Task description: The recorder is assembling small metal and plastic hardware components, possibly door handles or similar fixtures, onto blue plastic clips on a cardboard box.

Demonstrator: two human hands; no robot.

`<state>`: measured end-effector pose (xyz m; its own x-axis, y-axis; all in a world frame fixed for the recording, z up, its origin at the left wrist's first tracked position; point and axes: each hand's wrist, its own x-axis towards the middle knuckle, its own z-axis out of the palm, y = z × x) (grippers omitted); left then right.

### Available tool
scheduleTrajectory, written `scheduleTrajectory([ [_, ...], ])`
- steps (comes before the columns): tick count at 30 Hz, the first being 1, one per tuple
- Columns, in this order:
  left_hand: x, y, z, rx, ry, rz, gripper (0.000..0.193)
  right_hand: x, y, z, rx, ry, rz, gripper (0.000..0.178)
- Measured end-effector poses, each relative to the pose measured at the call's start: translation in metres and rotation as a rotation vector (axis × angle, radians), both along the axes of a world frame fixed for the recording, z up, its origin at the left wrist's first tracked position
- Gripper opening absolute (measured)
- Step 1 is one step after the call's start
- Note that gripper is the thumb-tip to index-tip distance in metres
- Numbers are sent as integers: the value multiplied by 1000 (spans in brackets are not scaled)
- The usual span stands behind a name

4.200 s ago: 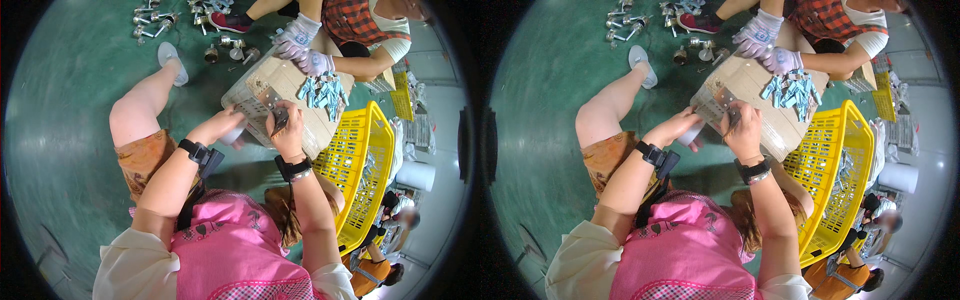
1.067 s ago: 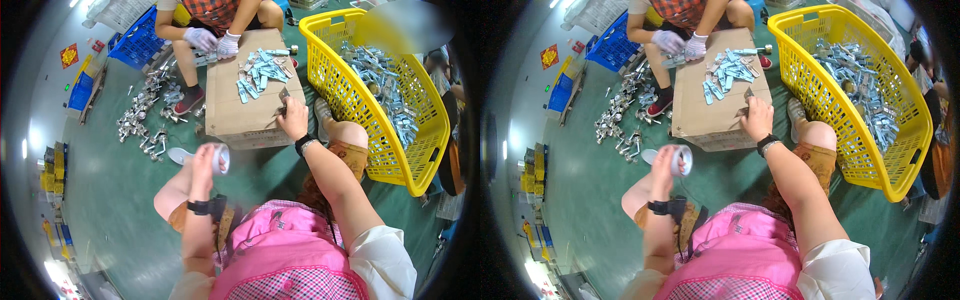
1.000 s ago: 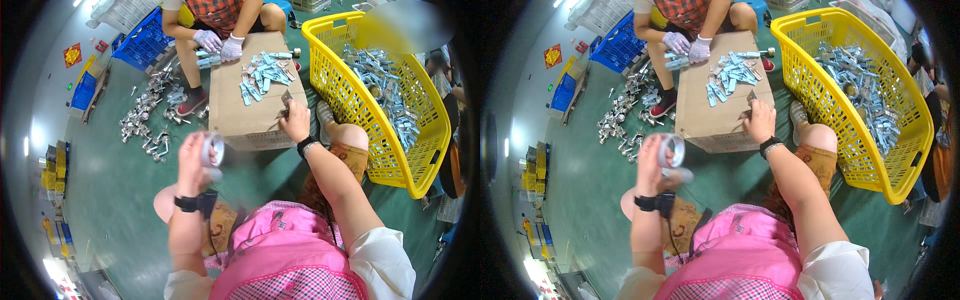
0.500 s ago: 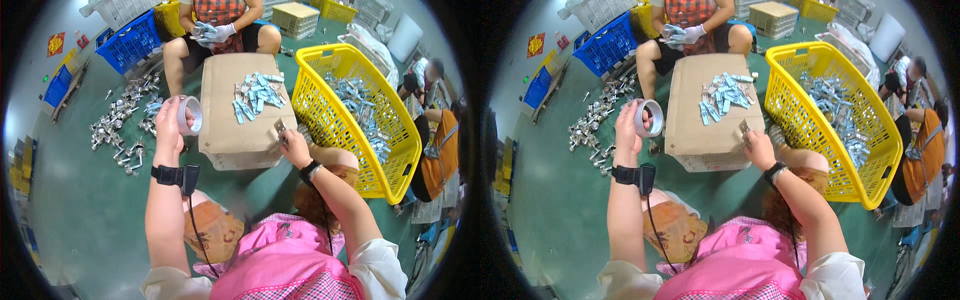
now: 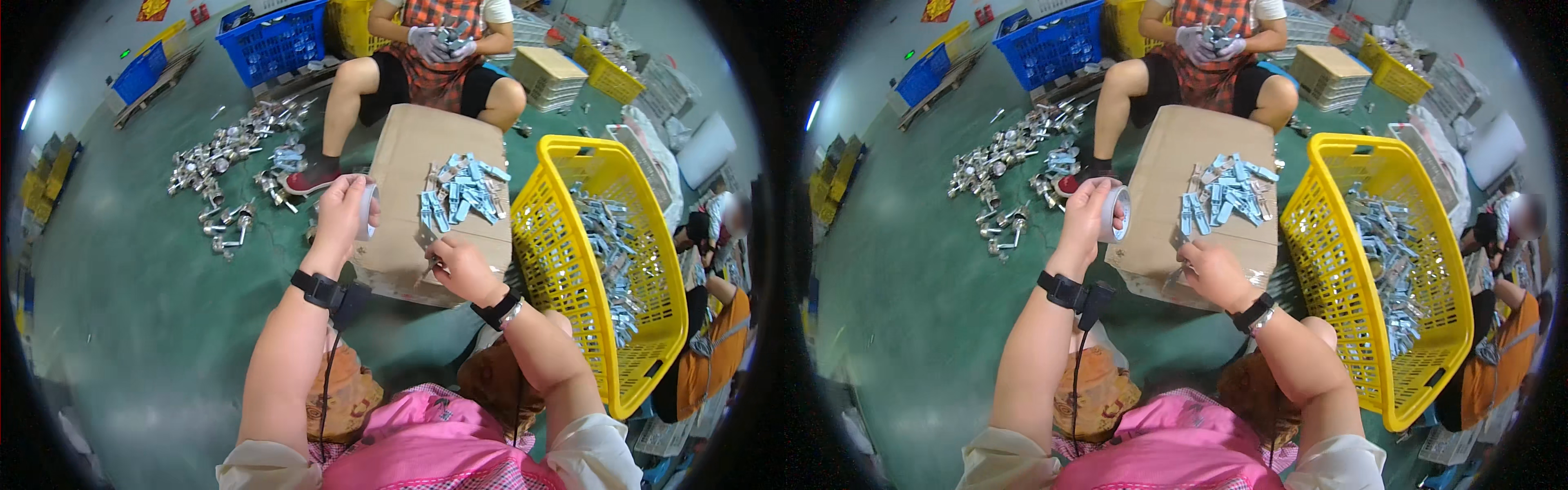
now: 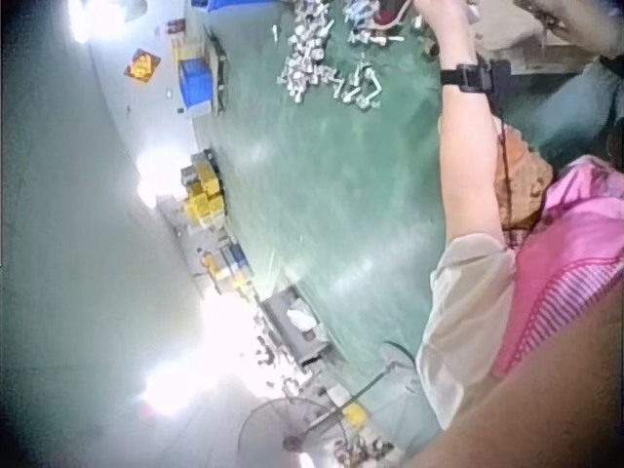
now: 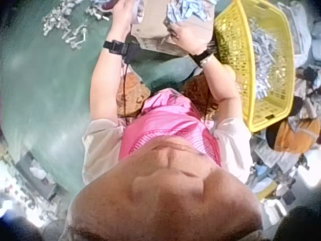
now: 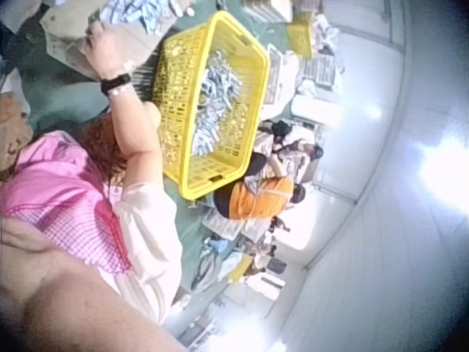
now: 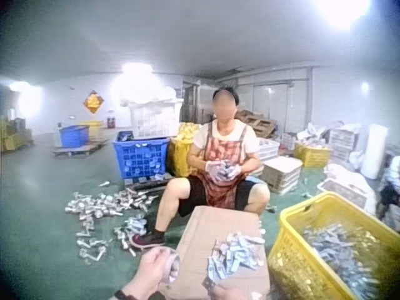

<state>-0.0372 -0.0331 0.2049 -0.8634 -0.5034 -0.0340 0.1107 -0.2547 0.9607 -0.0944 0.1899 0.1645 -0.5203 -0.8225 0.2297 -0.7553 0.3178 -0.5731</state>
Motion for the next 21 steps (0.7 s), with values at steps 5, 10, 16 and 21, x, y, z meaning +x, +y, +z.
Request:
scheduleTrajectory([
  [5,-14,-2,1,-65,-74,-62,21,-7,4,-5,192,82,144,13],
  [10,-19,-13,-25,-113,-243,-108,24,2,10,-3,284,52,138,10],
  [16,-41,-16,-42,-65,-314,-172,23,-12,22,-5,196,24,55,15],
  [21,-53,-13,-37,-46,-315,-201,23,-19,25,-3,255,-16,-7,11],
])
